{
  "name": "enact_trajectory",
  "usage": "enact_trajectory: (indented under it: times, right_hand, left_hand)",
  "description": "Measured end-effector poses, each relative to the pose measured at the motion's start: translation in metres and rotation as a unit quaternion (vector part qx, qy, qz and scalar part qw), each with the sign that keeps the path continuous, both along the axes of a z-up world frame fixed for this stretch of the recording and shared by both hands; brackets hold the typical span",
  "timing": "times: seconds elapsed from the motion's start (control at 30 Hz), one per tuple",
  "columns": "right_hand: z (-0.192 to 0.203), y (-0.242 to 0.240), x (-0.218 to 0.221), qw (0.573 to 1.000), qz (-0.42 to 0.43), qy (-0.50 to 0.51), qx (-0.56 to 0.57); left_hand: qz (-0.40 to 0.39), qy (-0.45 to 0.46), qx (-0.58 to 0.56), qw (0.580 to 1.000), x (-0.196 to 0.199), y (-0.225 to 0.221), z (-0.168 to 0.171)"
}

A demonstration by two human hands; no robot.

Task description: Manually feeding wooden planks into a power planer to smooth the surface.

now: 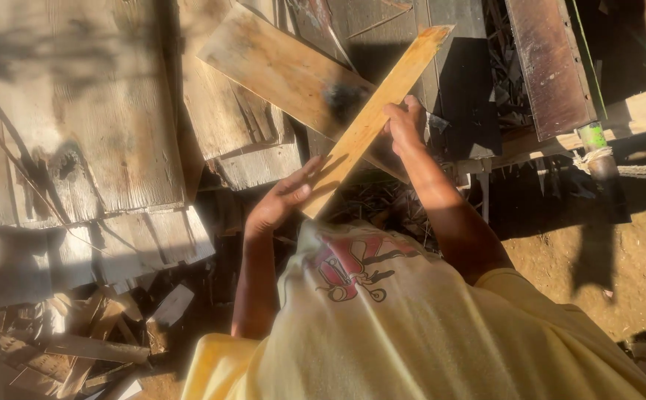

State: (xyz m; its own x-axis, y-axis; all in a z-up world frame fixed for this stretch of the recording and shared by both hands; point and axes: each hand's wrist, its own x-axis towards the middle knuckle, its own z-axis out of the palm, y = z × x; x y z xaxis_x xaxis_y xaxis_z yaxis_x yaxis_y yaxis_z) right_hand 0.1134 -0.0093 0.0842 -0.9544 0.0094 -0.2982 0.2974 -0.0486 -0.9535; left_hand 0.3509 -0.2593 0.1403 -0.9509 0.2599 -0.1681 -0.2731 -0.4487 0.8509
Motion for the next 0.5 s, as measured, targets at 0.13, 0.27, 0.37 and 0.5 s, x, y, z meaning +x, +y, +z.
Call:
enact_trajectory:
  times: [0.13,0.27,0.37,0.5]
  right_hand:
    - [0.034,0.032,0.007,0.994,-0.023,0.017,0.103]
    - [0.045,0.064,0.011,0.995,-0.031,-0.002,0.1]
    - [0.034,0.094,0.002,0.999,-0.016,-0.019,0.045]
    - [0.033,0.139,0.019,0.99,0.051,-0.029,-0.126]
  left_hand:
    - [0.001,0.059,-0.052,0.997,0.009,0.03,0.031]
    - [-0.005,0.256,0.04,0.966,0.014,0.068,0.022]
    - [0.059,0.114,-0.18,0.975,0.009,0.114,0.015]
    - [0.388,0.13,-0.037,0.912,-0.005,0.15,0.005]
